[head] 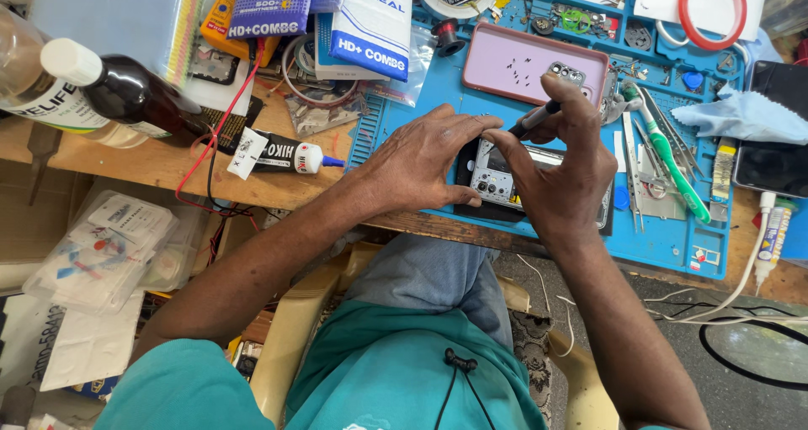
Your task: The person uses a screwdriver to manipulate components inside a disassembled mobile phone on a workbench. They connect a charging cable to a separate phone to test it, then return to the disassembled unit to continue working on internal parts.
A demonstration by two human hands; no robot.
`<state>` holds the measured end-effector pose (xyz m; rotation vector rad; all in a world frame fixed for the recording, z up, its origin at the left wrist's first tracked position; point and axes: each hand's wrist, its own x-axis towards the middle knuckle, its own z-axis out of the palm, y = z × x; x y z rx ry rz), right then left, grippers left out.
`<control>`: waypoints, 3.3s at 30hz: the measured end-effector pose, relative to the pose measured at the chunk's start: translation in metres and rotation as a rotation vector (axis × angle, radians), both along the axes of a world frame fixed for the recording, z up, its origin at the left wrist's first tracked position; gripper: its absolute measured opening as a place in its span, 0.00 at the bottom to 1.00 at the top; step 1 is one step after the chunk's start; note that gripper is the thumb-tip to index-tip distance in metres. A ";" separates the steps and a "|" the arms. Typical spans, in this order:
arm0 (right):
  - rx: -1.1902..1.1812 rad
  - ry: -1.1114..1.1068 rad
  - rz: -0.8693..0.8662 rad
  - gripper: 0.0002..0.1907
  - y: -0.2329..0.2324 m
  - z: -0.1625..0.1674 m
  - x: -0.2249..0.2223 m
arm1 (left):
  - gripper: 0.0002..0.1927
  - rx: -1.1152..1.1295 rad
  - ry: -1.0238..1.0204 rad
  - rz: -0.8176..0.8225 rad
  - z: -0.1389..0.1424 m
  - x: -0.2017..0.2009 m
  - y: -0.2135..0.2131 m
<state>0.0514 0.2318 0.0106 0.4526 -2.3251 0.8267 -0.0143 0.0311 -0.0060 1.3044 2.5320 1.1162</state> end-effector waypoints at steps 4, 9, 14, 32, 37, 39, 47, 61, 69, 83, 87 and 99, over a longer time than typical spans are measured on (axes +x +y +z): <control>0.014 -0.022 0.080 0.37 -0.002 0.010 -0.007 | 0.50 0.022 -0.010 -0.009 -0.001 0.001 0.000; -0.033 -0.225 0.299 0.35 0.011 0.032 -0.014 | 0.48 0.032 0.032 -0.035 -0.003 -0.001 -0.006; -0.186 -0.224 0.246 0.29 0.014 0.039 -0.011 | 0.38 0.402 -0.172 -0.143 0.004 -0.012 0.000; 0.003 -0.052 0.087 0.32 0.012 0.033 -0.007 | 0.33 0.347 -0.554 -0.071 0.028 -0.025 0.020; -0.055 -0.047 0.089 0.30 0.011 0.030 -0.004 | 0.28 0.582 -0.617 -0.173 0.030 -0.023 0.021; -0.089 -0.063 0.101 0.30 0.009 0.029 -0.003 | 0.30 0.361 -0.460 -0.013 0.027 -0.021 0.023; -0.146 -0.084 0.117 0.28 0.006 0.028 -0.001 | 0.30 0.457 -0.451 -0.134 0.020 -0.029 0.020; -0.133 -0.128 0.119 0.36 0.008 0.020 -0.004 | 0.27 0.542 -0.808 -0.160 0.027 -0.025 0.021; -0.244 -0.205 0.174 0.39 0.006 0.011 -0.001 | 0.19 0.305 -0.224 -0.059 0.022 -0.029 0.015; -0.402 -0.130 0.260 0.42 0.017 0.006 0.002 | 0.04 0.015 0.045 -0.060 0.018 -0.024 0.014; -0.337 -0.050 0.209 0.43 0.023 0.008 0.007 | 0.03 -0.107 0.211 -0.085 0.022 -0.022 0.021; -0.508 -0.080 0.139 0.41 0.047 -0.009 0.025 | 0.03 -0.284 0.595 -0.165 0.019 -0.017 0.034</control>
